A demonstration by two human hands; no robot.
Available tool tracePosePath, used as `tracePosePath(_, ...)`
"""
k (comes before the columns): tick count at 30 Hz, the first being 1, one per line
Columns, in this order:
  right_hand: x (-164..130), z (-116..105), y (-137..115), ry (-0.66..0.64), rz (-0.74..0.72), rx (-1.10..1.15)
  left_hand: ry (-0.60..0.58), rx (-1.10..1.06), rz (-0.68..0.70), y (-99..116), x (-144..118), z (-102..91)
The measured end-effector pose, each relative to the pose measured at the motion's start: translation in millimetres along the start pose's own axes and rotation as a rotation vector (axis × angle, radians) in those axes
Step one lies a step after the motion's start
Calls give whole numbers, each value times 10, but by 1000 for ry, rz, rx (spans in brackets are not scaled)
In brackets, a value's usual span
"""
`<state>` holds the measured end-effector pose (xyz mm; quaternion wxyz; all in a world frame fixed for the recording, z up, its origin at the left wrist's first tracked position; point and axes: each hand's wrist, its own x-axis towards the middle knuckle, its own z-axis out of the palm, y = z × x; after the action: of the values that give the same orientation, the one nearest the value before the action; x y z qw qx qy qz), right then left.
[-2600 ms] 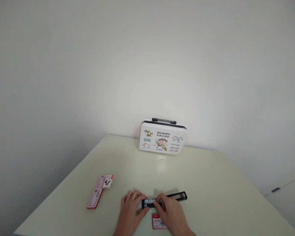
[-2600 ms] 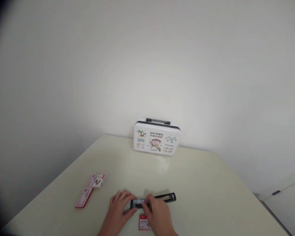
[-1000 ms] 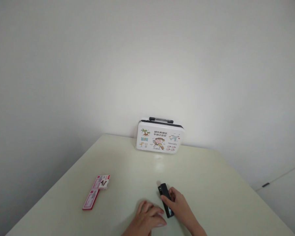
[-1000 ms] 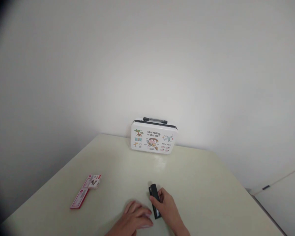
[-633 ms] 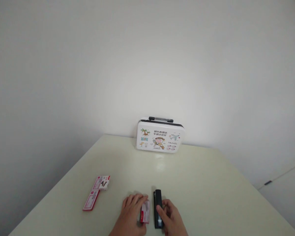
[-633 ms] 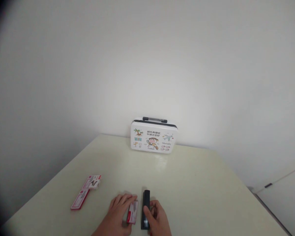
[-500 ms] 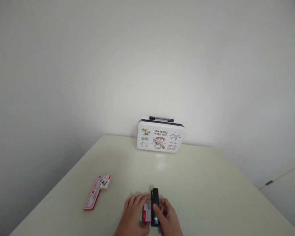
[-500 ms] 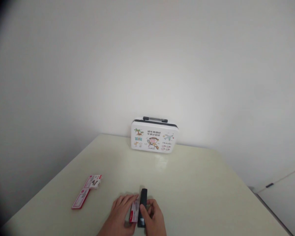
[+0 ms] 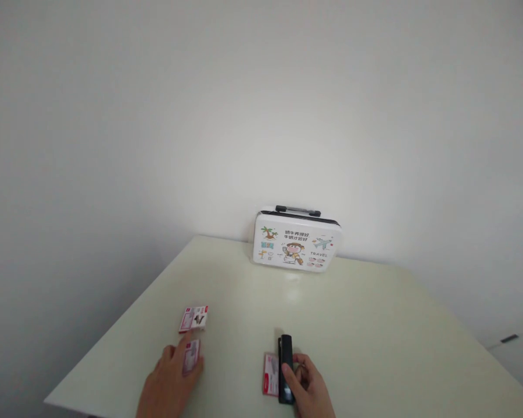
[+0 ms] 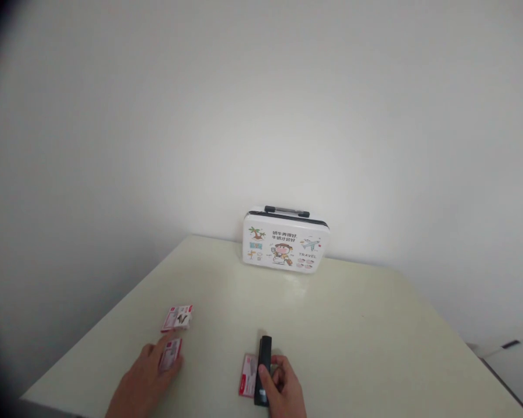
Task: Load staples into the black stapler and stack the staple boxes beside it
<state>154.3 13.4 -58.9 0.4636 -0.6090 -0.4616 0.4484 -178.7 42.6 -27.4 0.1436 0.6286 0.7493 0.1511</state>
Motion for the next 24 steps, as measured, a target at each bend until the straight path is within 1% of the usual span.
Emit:
tracePosePath(4, 13, -4, 52, -5, 12, 4, -306, -99, 156, 278, -219, 117)
tracePosePath(6, 17, -9, 63, -23, 19, 2, -392, -122, 201, 429, -275, 149)
tracePosePath(7, 17, -11, 58, -26, 19, 3, -399, -133, 223, 500, -281, 154)
tracePosePath(9, 10, -14, 31, -26, 16, 6, -378, -185, 292, 631, -253, 142)
tracePosePath(14, -23, -8, -49, -14, -2, 15, -303, -403, 524, 988, -125, 44)
tracePosePath(15, -28, -5, -51, -23, 2, 18, -309, -416, 561, 1082, -119, 38)
tracePosePath(17, -33, -1, -42, -34, 7, 21, -360, -397, 627, 1282, -140, 68)
tracePosePath(20, -34, -2, -20, 0, -30, 18, -398, -326, 669, 1510, -206, 197)
tracePosePath(22, -28, -3, -1, 19, -54, 4, -401, -320, 674, 1521, -206, 280)
tracePosePath(23, -23, -2, 13, 15, -59, -7, -385, -332, 670, 1469, -177, 300)
tracePosePath(24, -15, 3, 32, 12, -63, -17, -344, -348, 652, 1377, -123, 298)
